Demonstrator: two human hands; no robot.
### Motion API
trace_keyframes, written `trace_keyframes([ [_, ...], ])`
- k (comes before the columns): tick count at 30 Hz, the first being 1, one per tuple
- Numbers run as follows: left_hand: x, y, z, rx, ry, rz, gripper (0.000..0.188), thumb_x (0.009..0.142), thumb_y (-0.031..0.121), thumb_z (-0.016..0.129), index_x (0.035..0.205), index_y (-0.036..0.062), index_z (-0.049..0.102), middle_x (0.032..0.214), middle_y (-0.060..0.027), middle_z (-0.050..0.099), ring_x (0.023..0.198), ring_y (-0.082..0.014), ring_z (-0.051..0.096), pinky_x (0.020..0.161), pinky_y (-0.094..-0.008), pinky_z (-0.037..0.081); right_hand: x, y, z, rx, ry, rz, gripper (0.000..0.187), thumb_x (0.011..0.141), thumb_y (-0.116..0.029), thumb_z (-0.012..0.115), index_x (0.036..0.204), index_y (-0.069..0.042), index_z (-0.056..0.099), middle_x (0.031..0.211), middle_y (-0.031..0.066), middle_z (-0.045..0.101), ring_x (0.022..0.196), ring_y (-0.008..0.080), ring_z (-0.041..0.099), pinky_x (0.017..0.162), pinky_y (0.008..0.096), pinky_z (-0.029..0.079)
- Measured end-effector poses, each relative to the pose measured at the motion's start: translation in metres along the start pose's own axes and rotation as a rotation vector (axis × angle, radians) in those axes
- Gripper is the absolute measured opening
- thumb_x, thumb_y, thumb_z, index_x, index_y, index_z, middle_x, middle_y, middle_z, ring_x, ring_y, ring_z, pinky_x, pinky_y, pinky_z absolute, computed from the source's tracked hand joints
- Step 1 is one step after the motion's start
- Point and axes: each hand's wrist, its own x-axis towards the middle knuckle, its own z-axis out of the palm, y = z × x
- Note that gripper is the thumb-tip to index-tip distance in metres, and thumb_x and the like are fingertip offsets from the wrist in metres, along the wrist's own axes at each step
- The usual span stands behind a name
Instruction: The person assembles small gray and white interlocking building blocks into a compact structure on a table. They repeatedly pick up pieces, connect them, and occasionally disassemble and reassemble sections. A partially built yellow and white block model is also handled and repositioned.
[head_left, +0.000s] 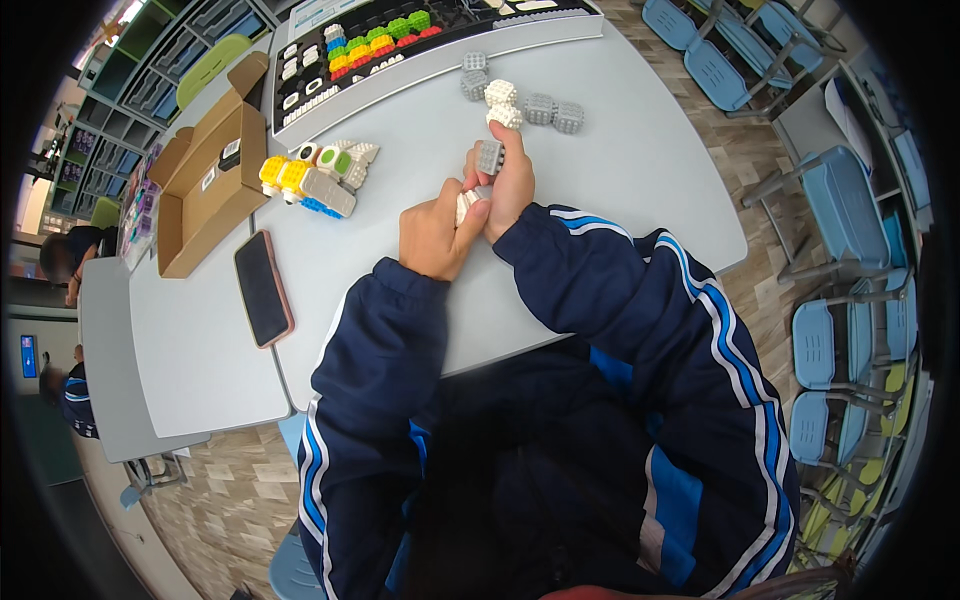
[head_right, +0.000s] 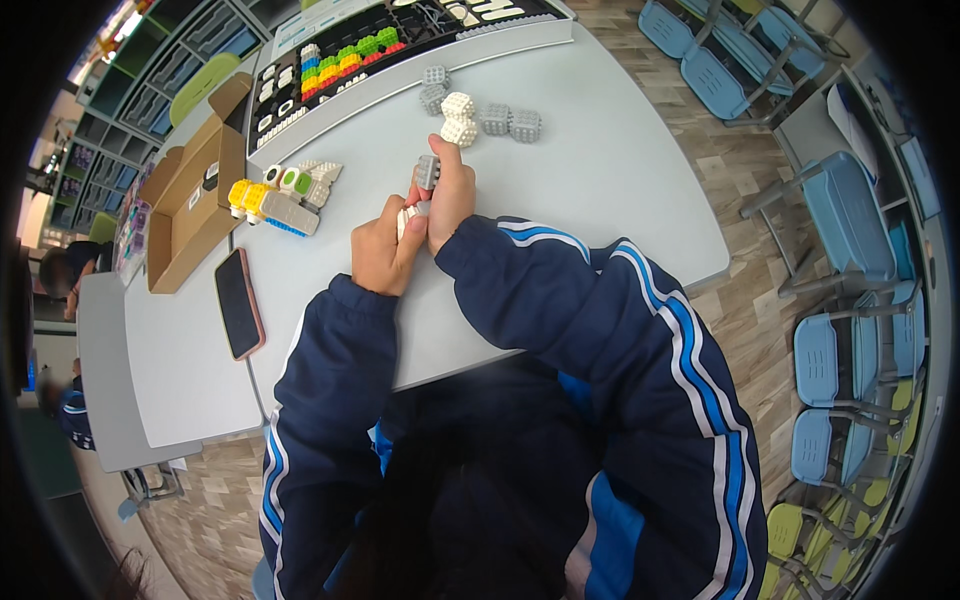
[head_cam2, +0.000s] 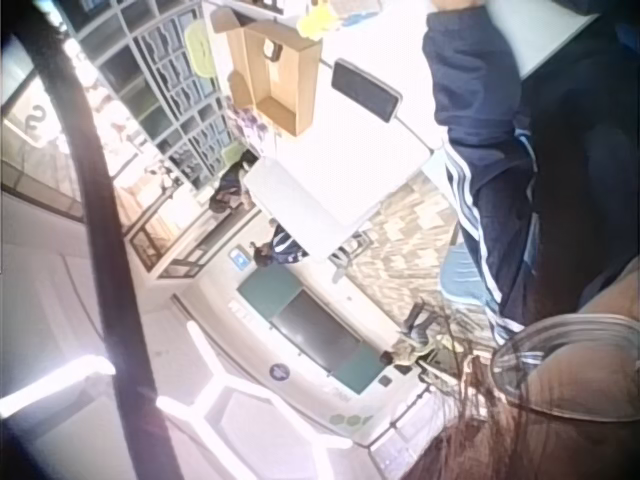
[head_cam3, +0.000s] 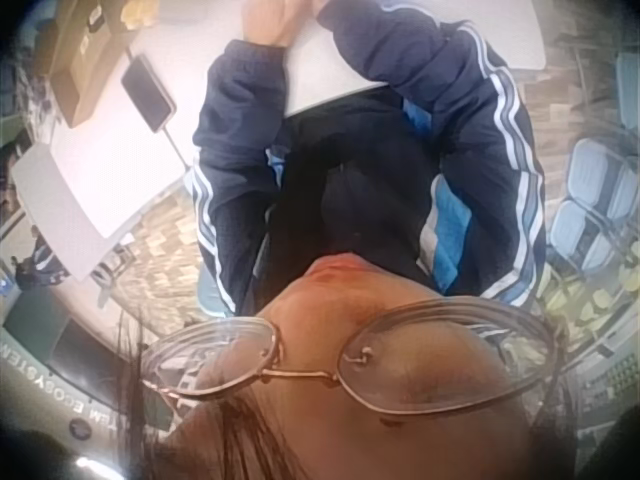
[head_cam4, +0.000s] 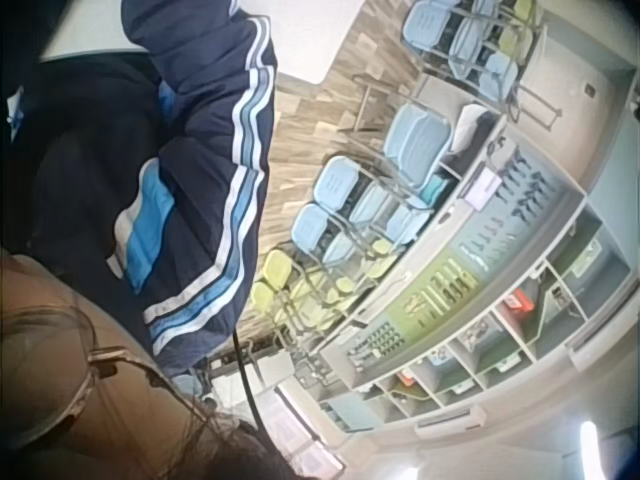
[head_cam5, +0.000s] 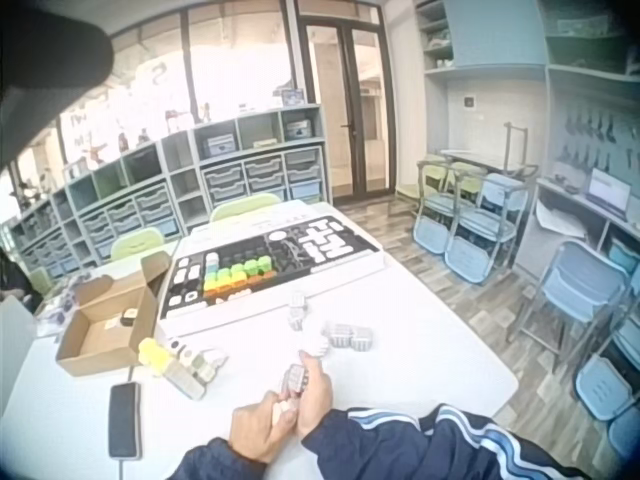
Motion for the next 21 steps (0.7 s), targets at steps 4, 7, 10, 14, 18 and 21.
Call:
trace_keyframes([
  [4,-0.002,0.007,0.008,-0.020,0.152,-0.035,0.030,0.095,0.032,0.054,0.084,0.0038,0.053,0.057,-0.0156,0.057,0.050,-0.0352,0.058,0.048,-0.0410,0.044,0.001,-0.003,0.006,0.019,0.007,-0.005,0.048,0.091,-0.037,0.048,0.052,-0.014,0.032,0.047,0.0020,0.034,0.046,0.0145,0.038,0.051,0.0279,0.033],
  [7,-0.003,0.004,0.009,0.016,0.227,-0.016,0.027,0.093,0.028,0.056,0.083,0.0041,0.054,0.055,-0.0141,0.057,0.048,-0.0329,0.058,0.046,-0.0397,0.043,0.001,-0.004,0.013,0.003,0.012,0.002,0.048,0.091,-0.037,0.048,0.052,-0.014,0.033,0.047,0.0025,0.036,0.047,0.0152,0.040,0.052,0.0279,0.033],
  [10,0.000,0.006,0.007,0.122,0.281,0.050,0.028,0.095,0.027,0.055,0.080,0.0038,0.055,0.054,-0.0132,0.055,0.045,-0.0313,0.055,0.045,-0.0373,0.042,0.004,-0.006,0.013,-0.010,-0.018,0.020,0.047,0.091,-0.038,0.050,0.053,-0.012,0.038,0.049,0.0035,0.040,0.048,0.0159,0.043,0.053,0.0276,0.035],
  [14,0.004,0.004,0.005,0.247,0.344,0.160,0.026,0.093,0.025,0.058,0.078,0.0039,0.055,0.052,-0.0124,0.053,0.042,-0.0302,0.053,0.044,-0.0367,0.041,0.003,-0.006,0.016,-0.020,0.014,0.050,0.046,0.091,-0.038,0.053,0.056,-0.009,0.046,0.052,0.0041,0.046,0.049,0.0156,0.046,0.054,0.0271,0.038],
  [18,0.003,-0.003,0.001,0.222,0.416,0.096,0.028,0.087,0.027,0.065,0.073,0.0052,0.054,0.051,-0.0099,0.053,0.042,-0.0275,0.053,0.042,-0.0354,0.041,-0.003,0.002,0.022,-0.124,-0.068,-0.042,0.041,0.091,-0.030,0.056,0.060,-0.005,0.052,0.055,0.0011,0.049,0.049,0.0107,0.042,0.048,0.0313,0.035],
  [21,0.003,-0.004,0.002,0.191,0.417,0.069,0.029,0.087,0.026,0.065,0.071,0.0055,0.054,0.049,-0.0098,0.052,0.041,-0.0276,0.053,0.041,-0.0352,0.040,0.005,0.013,0.008,-0.330,-0.142,-0.239,0.043,0.093,-0.029,0.054,0.060,-0.003,0.051,0.053,0.0013,0.047,0.050,0.0100,0.037,0.048,0.0323,0.033],
])
